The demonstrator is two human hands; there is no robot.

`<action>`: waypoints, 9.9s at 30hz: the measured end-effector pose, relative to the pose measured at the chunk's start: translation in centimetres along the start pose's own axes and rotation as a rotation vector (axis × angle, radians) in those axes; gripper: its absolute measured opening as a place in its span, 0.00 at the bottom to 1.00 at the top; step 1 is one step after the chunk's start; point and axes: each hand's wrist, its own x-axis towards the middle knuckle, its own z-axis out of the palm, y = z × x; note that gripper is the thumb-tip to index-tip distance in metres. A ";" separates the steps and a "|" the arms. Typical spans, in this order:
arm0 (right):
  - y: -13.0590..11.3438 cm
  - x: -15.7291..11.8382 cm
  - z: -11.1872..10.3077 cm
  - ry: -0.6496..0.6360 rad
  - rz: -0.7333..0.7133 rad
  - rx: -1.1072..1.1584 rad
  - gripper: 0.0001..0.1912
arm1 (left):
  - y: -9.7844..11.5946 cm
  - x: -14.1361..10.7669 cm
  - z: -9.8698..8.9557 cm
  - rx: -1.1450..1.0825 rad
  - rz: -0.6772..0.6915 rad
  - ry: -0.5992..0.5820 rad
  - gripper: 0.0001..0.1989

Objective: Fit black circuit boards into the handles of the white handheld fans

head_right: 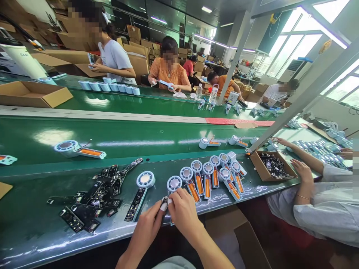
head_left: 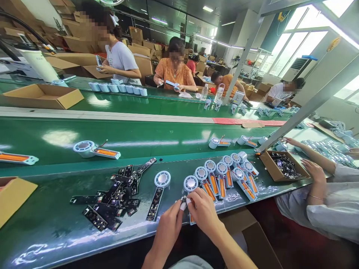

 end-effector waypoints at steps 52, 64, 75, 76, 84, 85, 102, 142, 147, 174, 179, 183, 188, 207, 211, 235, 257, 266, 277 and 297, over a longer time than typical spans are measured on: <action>2.0 -0.8 -2.5 -0.124 0.505 0.469 0.10 | 1.3 -0.3 -1.1 -0.455 -0.494 -0.172 0.21; 0.1 2.1 -1.9 -0.111 0.262 0.654 0.10 | 0.7 -0.5 -1.7 -0.259 -0.432 0.011 0.17; -0.7 1.4 -1.7 -0.163 0.106 0.516 0.13 | 2.4 -0.4 -1.7 -0.293 -0.332 0.086 0.12; -0.7 1.4 -1.7 -0.153 0.099 0.508 0.12 | 2.4 -0.3 -1.7 -0.288 -0.323 0.086 0.12; -0.3 1.0 -0.9 -0.068 0.057 0.270 0.13 | 1.7 -0.4 -1.1 -0.325 -0.383 0.112 0.17; -0.3 1.0 -0.9 -0.072 0.048 0.240 0.13 | 1.6 -0.5 -1.1 -0.326 -0.384 0.104 0.17; -2.5 0.8 -1.3 -0.142 -0.105 -0.355 0.07 | 1.5 -1.0 -0.9 -0.071 -0.007 0.244 0.15; 0.2 0.4 -2.3 -0.077 0.237 0.502 0.12 | 1.4 -0.3 -2.3 0.234 -0.072 -0.132 0.28; -0.1 1.6 -0.9 -0.124 0.450 0.821 0.11 | 2.4 -0.2 -3.2 0.548 -0.119 -0.342 0.34; -1.4 1.7 -1.9 -0.196 -0.097 -0.080 0.13 | 1.2 -0.2 -1.5 0.183 0.040 0.167 0.17; -1.9 1.6 -1.7 -0.187 -0.123 -0.144 0.11 | 1.7 -0.9 -0.9 0.433 0.206 0.214 0.19; -1.4 1.4 -1.1 -0.103 -0.043 0.086 0.13 | 1.8 -0.6 -1.0 0.417 0.255 0.267 0.18; -0.5 1.4 -0.3 0.018 0.083 0.362 0.10 | 1.4 0.3 -1.5 0.254 0.220 0.293 0.15; -0.8 0.7 0.4 0.116 -0.112 0.109 0.08 | 0.9 -0.4 -0.9 0.118 0.206 0.269 0.17; 0.0 1.0 0.0 0.042 -0.113 0.308 0.08 | 0.6 -0.1 -1.5 -0.107 0.025 0.184 0.15; 0.6 1.8 -1.0 -0.084 0.151 0.703 0.03 | 1.0 0.2 -2.1 -0.313 -0.120 0.092 0.15; 1.8 2.6 -2.6 -0.280 0.573 1.165 0.11 | 2.8 1.0 -1.1 -0.487 -0.451 0.064 0.18; 1.2 2.3 -2.0 -0.331 0.496 1.336 0.17 | 2.7 2.9 0.2 -0.770 -0.382 -0.068 0.20; 1.4 1.8 -4.7 -0.107 0.369 0.828 0.12 | 3.2 1.3 0.5 -0.769 -0.396 0.202 0.19; -1.3 0.9 -4.3 -0.545 0.336 0.952 0.28 | 3.2 1.4 -1.1 -0.991 -0.543 0.020 0.21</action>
